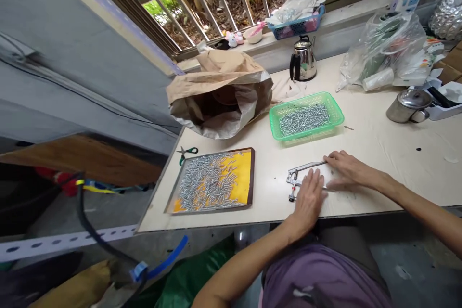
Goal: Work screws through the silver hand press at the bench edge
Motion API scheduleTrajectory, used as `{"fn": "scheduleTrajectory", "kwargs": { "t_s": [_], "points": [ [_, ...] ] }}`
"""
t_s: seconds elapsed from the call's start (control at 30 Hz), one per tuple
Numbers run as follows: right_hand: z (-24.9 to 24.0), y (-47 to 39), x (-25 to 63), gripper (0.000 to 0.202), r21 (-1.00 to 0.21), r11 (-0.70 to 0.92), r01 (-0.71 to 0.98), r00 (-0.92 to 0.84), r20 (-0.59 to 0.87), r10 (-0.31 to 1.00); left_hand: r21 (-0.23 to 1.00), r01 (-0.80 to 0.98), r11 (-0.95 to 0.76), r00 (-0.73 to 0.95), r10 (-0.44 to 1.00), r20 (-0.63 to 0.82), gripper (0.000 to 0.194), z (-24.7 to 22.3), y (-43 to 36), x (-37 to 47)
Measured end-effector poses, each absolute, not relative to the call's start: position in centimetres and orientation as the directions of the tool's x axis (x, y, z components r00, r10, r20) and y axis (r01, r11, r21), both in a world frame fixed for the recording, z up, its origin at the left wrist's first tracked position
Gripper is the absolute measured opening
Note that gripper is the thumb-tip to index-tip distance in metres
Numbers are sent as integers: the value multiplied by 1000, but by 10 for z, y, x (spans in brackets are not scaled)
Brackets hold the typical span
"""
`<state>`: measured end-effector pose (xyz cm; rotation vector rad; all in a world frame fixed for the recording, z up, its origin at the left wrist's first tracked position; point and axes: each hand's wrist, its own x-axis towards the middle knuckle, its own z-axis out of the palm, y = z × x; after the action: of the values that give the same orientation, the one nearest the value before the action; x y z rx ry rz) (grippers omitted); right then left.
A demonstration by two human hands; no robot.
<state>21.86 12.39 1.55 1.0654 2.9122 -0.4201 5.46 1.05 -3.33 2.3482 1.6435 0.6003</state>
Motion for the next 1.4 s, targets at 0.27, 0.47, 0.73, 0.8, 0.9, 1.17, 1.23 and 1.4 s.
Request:
{"fn": "scheduleTrajectory", "kwargs": {
  "t_s": [0.27,0.47,0.73,0.8,0.9,1.17,1.23,1.4],
  "points": [
    [22,152,181,14,-106,723,683,-727,-11,686,501,790,-353,247,931,267,34,-32,-15,71],
    [11,118,135,11,-70,873,482,-868,94,487,588,727,-355,248,934,257,38,-34,-9,72],
    [-5,90,89,24,30,989,144,-949,288,130,499,685,-530,381,845,375,24,-36,-34,52],
    [-3,92,85,27,7,995,100,-934,345,91,413,715,-564,339,796,501,23,-25,-38,19],
    [12,103,84,25,-99,991,94,-868,479,131,357,885,-299,64,838,542,25,-1,-30,-56],
    [77,204,119,27,-6,763,647,-590,630,505,405,804,434,-520,845,126,19,18,50,-176],
    [70,208,130,31,-21,751,660,-586,611,532,408,765,497,-568,821,65,20,10,67,-172],
    [30,168,150,36,-183,835,518,-649,551,524,464,676,573,-647,762,2,14,-4,90,-164]
  ]
}}
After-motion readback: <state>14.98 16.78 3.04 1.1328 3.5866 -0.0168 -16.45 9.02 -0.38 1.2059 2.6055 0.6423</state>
